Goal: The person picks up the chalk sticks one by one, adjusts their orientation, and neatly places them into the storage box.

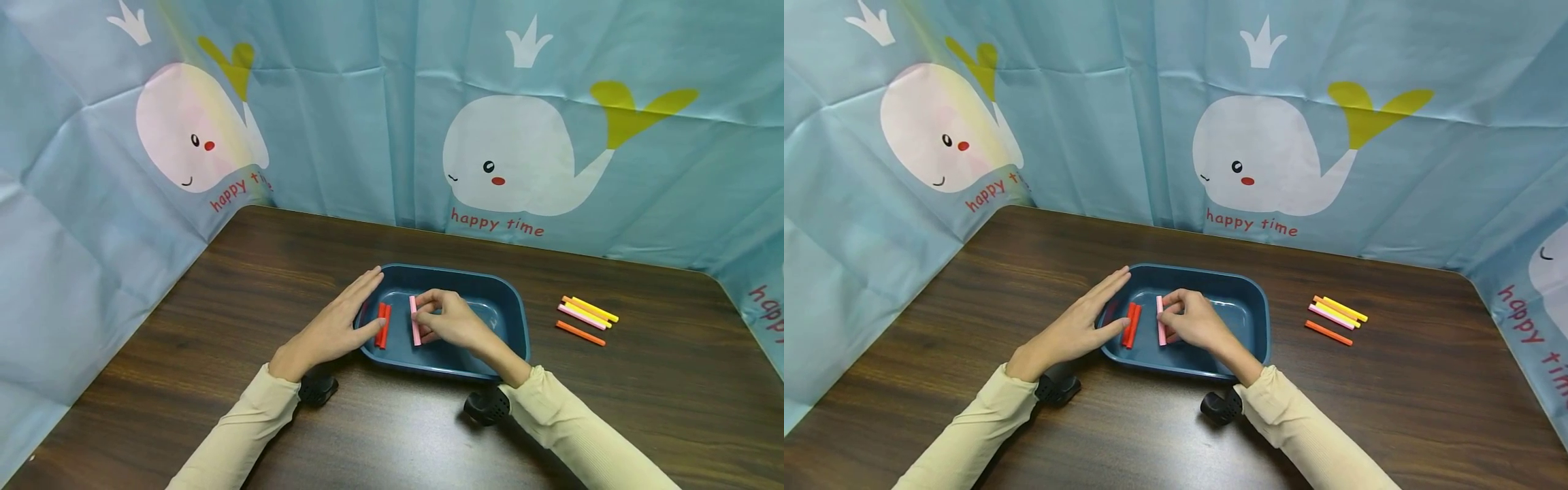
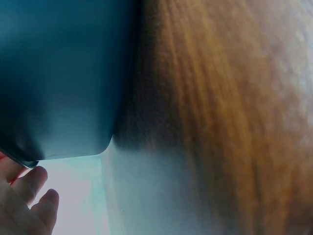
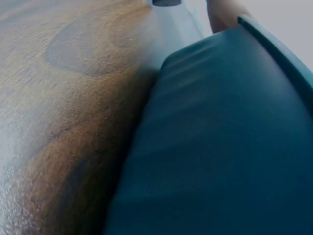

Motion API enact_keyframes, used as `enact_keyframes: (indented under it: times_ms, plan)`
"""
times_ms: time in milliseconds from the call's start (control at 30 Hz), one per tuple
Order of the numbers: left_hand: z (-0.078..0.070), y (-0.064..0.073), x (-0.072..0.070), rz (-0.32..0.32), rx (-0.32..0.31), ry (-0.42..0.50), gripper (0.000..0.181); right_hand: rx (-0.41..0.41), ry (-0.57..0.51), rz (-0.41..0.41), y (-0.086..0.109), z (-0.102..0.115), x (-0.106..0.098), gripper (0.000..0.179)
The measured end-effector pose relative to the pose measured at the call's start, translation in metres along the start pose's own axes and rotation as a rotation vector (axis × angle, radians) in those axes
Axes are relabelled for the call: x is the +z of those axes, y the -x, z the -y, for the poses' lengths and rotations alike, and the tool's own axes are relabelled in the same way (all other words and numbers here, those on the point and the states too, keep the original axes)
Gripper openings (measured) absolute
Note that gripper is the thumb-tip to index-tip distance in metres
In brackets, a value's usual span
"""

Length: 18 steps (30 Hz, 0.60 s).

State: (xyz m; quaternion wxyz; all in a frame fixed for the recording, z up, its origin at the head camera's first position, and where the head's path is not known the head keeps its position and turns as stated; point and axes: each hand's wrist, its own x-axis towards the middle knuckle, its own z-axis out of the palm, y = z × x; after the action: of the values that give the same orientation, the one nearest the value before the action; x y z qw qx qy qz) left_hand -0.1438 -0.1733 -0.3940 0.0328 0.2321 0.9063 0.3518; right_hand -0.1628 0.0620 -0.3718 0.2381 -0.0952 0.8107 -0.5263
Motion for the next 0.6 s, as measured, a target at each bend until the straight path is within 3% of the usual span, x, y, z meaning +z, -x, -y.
enact_keyframes:
  times_ms: [167,400,600]
  plan:
    - [-0.0001,0.0000,0.0002,-0.004,-0.003,0.001,0.076,0.036,0.014,0.024,-0.0032,-0.0007,0.0025,0.035]
    - [-0.0013,-0.0013,0.0006,0.003,0.001,0.015,0.075,0.109,-0.054,0.039,-0.0062,-0.0019,0.0065,0.033]
    - [-0.0007,-0.0007,0.0006,0.000,0.000,0.013,0.075,0.095,-0.091,0.056,-0.0081,-0.0033,0.0080,0.035]
